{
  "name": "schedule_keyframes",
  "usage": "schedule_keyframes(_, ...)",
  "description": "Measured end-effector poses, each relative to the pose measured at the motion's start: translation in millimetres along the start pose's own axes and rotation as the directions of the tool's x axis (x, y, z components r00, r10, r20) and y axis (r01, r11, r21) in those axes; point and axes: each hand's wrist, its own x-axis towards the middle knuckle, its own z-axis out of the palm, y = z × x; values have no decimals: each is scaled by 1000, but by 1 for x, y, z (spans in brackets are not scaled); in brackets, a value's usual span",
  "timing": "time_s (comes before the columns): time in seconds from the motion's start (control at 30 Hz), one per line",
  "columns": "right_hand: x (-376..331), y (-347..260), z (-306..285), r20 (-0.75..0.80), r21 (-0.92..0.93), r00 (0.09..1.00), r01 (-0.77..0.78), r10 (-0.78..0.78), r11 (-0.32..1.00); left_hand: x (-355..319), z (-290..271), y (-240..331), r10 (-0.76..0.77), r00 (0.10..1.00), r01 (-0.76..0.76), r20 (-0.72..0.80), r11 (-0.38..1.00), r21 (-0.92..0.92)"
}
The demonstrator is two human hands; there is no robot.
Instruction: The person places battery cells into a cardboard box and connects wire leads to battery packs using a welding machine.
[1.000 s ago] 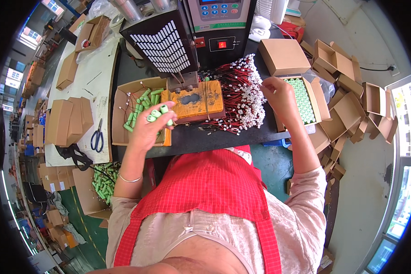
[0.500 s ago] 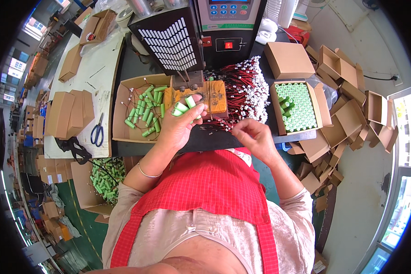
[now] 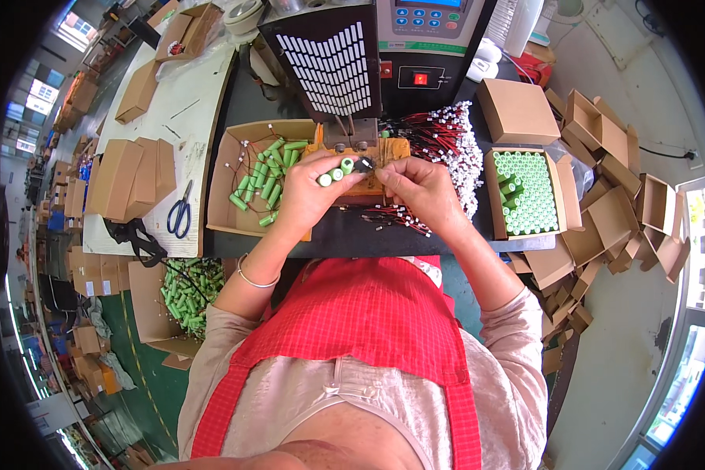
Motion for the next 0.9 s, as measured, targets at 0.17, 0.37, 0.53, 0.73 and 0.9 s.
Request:
schedule_keyframes(0.17,11,-2,2,28,21,998,-60,59,998,9,3,-4,66,998,-64,-10,989,132)
schedule_keyframes(0.37,21,-2,5,27,10,998,-59,59,998,12,5,-9,44,999,-49,28,977,209)
schedule_keyframes(0.53,17,-6,2,72,2,996,-49,49,999,11,5,-6,138,990,-121,-43,955,272)
schedule_keyframes(0.73,-2,-4,-10,214,-155,975,-28,61,988,1,-12,0,-155,980,157,125,988,-10)
schedule_keyframes(0.9,-8,-2,-9,422,-104,870,325,-255,940,2,-36,0,-279,729,680,626,403,-612)
